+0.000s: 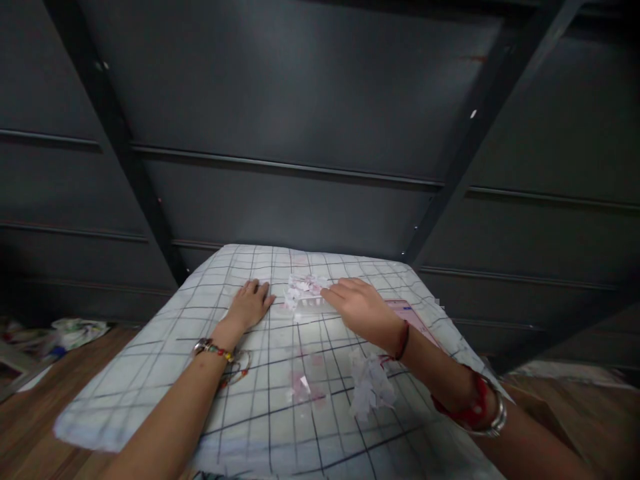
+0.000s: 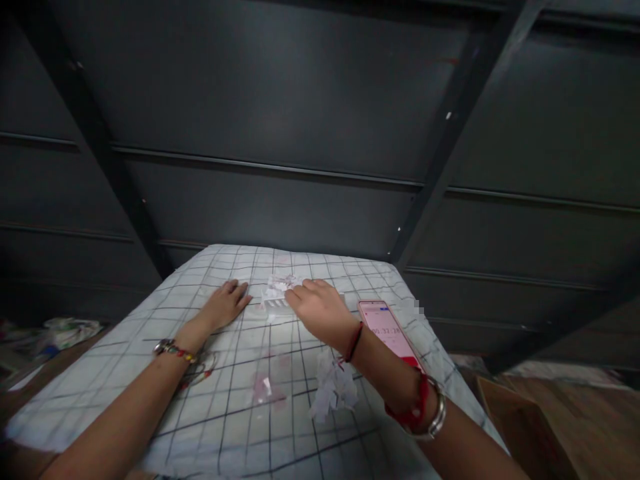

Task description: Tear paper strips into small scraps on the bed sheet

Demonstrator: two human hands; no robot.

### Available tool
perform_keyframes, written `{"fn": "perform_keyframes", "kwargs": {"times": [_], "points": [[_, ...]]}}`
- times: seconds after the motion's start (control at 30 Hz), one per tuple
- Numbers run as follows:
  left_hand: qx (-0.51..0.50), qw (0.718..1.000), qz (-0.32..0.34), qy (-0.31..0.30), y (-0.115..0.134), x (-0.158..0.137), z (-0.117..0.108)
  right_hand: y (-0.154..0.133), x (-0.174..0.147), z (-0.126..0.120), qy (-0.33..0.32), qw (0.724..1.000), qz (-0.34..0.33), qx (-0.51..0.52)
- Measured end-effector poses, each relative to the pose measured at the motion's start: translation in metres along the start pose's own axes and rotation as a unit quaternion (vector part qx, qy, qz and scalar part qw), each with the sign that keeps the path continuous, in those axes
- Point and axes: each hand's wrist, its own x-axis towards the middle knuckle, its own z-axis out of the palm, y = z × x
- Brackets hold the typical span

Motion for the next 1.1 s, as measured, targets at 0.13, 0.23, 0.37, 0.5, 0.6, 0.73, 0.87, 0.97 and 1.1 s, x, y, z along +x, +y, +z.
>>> {"fn": "perform_keyframes", "kwargs": {"times": [0.13, 0.23, 0.37, 0.5, 0.6, 0.73, 0.87, 0.97, 1.1], "points": [[-0.001, 1.0, -0.001, 0.0, 0.002, -0.001, -0.001, 0.012, -0.018, -0.007, 0.042, 0.999, -0.003, -0.013], [-0.002, 1.0, -0.011, -0.008, 0.003, -0.001, -0.003, 0.01, -0.015, -0.01, 0.049, 0.998, 0.027, -0.014], [0.0, 1.0, -0.009, -0.003, 0.003, -0.002, -0.005, -0.001, 0.003, -0.006, 0.003, 0.998, 0.058, -0.002], [0.0, 1.0, -0.002, -0.004, 0.001, -0.001, -0.004, -0.003, 0.0, -0.003, -0.022, 0.999, 0.039, 0.008], [0.0, 1.0, 0.0, 0.0, 0.0, -0.001, -0.002, 0.004, -0.014, -0.006, 0.009, 1.0, 0.018, -0.005], [-0.009, 1.0, -0.001, 0.011, 0.001, -0.001, -0.001, 0.009, -0.021, -0.011, 0.062, 0.997, 0.016, -0.031], [0.002, 1.0, -0.008, -0.01, 0.003, -0.001, -0.005, 0.005, -0.01, -0.007, 0.042, 0.998, 0.021, -0.029], [0.01, 1.0, -0.002, -0.017, 0.003, -0.001, -0.007, 0.007, -0.008, -0.003, 0.012, 1.0, 0.021, -0.019], [0.009, 1.0, 0.002, -0.009, 0.002, -0.001, -0.005, 0.015, -0.016, -0.001, 0.033, 0.999, 0.013, -0.008]]}}
